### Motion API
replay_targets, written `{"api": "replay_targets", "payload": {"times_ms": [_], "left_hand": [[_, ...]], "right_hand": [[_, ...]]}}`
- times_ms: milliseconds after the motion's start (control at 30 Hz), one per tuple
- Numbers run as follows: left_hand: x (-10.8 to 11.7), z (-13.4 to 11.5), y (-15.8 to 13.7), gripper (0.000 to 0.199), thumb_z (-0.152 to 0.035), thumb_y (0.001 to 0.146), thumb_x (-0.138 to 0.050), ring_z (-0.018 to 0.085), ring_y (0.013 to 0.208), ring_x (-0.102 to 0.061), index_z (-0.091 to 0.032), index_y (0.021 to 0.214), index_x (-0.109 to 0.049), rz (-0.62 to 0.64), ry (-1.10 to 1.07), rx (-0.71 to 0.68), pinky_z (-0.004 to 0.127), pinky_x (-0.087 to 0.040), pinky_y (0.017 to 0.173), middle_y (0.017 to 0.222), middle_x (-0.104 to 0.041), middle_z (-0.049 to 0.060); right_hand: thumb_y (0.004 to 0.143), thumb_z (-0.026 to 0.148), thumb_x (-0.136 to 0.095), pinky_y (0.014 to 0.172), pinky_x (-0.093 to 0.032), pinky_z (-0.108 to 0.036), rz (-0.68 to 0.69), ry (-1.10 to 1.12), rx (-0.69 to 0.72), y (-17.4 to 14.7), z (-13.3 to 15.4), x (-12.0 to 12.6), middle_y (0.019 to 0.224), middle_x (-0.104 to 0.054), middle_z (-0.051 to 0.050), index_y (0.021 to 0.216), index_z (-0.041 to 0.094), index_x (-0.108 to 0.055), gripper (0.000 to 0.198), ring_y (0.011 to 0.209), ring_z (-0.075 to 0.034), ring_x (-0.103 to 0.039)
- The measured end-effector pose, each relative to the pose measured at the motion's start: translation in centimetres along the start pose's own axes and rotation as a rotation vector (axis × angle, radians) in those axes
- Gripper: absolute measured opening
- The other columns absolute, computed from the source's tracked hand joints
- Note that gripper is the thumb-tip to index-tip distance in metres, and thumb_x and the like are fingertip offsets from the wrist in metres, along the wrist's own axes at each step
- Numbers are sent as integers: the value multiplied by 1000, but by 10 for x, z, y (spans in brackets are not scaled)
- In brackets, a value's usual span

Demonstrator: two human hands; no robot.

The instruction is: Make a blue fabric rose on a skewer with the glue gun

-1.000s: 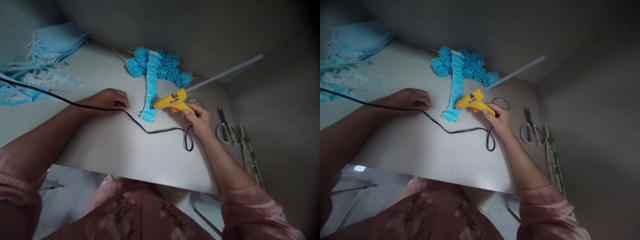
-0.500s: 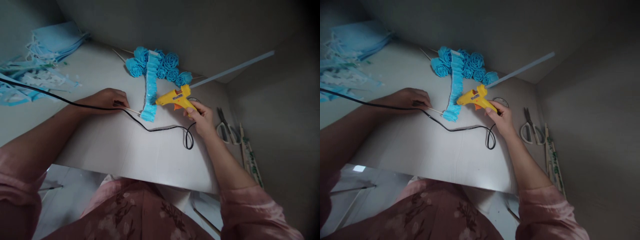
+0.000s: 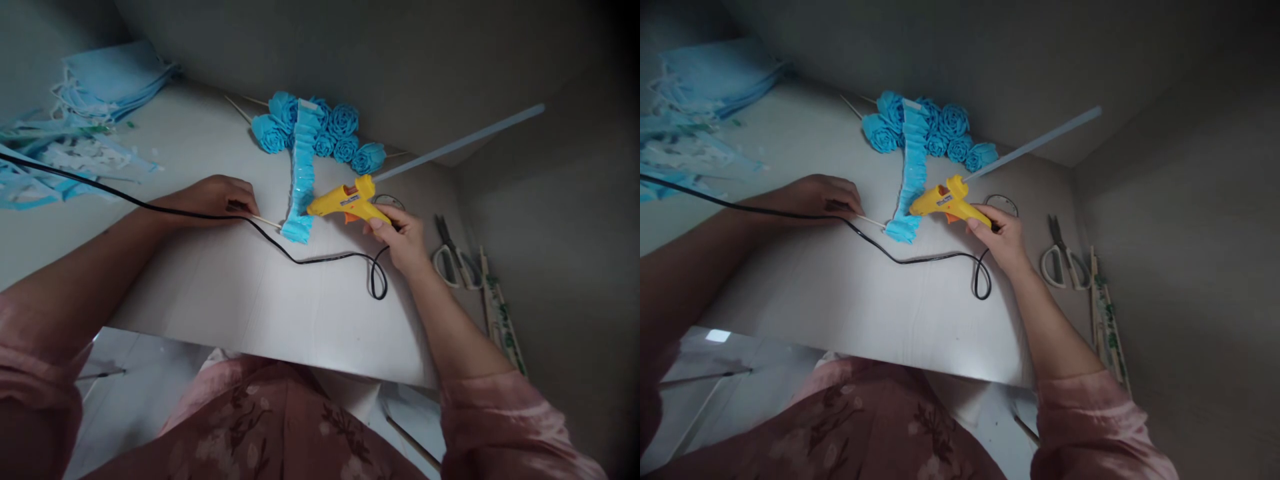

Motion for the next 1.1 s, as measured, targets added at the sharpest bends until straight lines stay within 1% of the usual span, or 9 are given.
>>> {"api": "replay_targets", "payload": {"times_ms": [100, 233, 300, 433, 533, 633, 800, 967, 1100], "left_hand": [[1, -2, 0, 31, -39, 100, -56, 15, 81, -64, -17, 94, -77, 0, 9, 9, 24, -47, 75, 92, -72, 6], [0, -4, 0, 28, -36, 100, -56, 15, 82, -64, -18, 94, -76, 26, 22, 17, 25, -47, 76, 92, -72, 7], [0, -3, 1, 29, -37, 100, -56, 16, 83, -64, -18, 94, -76, 34, 18, 19, 26, -47, 77, 93, -72, 7], [-1, -1, 0, 29, -37, 100, -55, 16, 83, -63, -18, 95, -76, 37, 10, 40, 27, -47, 78, 94, -73, 8], [-1, -3, 0, 28, -38, 100, -56, 16, 84, -63, -19, 95, -76, 41, 4, 33, 27, -47, 79, 94, -72, 7], [1, -7, -1, 29, -38, 100, -56, 16, 84, -64, -18, 96, -75, 39, 3, 8, 27, -47, 79, 95, -71, 7], [0, -7, -1, 29, -37, 102, -53, 17, 86, -64, -18, 96, -74, 51, 27, -6, 27, -47, 80, 96, -71, 8], [-2, -3, -1, 30, -39, 102, -54, 17, 86, -64, -18, 98, -74, 63, 26, -8, 27, -47, 79, 96, -71, 9], [0, -6, -1, 29, -36, 102, -55, 16, 85, -64, -17, 97, -75, 49, 25, -20, 26, -47, 78, 95, -71, 8]], "right_hand": [[78, 58, -78, 59, -50, -30, 29, -26, 1, -1, 2, -3, 69, -71, 0, 98, 25, -82, 39, 64, -17, -62], [80, 58, -77, 48, -41, -29, 19, 48, -26, -3, -1, -3, 65, -70, 1, 105, 26, -83, 41, 49, -13, -49], [79, 58, -77, 47, -40, -29, 14, 56, -37, -4, -1, -3, 63, -68, 2, 104, 26, -83, 41, 47, -12, -46], [74, 62, -80, 49, -41, -29, 11, 44, -52, -2, -1, -3, 60, -63, 2, 99, 24, -81, 45, 50, -12, -49], [74, 69, -76, 47, -37, -28, -23, 117, -90, 2, -5, 0, 61, -59, 3, 100, 25, -77, 51, 50, -12, -47], [71, 72, -76, 46, -35, -27, -8, 204, -114, 6, -9, 0, 64, -58, 3, 101, 27, -71, 55, 52, -11, -48], [71, 66, -80, 48, -37, -27, 53, 183, -116, 8, -8, 0, 63, -58, 4, 94, 27, -65, 48, 52, -11, -47], [68, 56, -84, 51, -38, -27, 18, 147, -131, 7, -9, 3, 65, -63, 3, 87, 25, -70, 39, 53, -12, -48], [67, 52, -85, 53, -42, -29, 9, 173, -127, 6, -11, 1, 67, -66, 2, 89, 25, -73, 37, 54, -13, -51]]}}
Point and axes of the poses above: each hand's wrist, its own y-axis towards the middle knuckle, its own x-axis out of the back of the hand, z = x × y, the point moved 9 cm from there along y, towards the middle knuckle
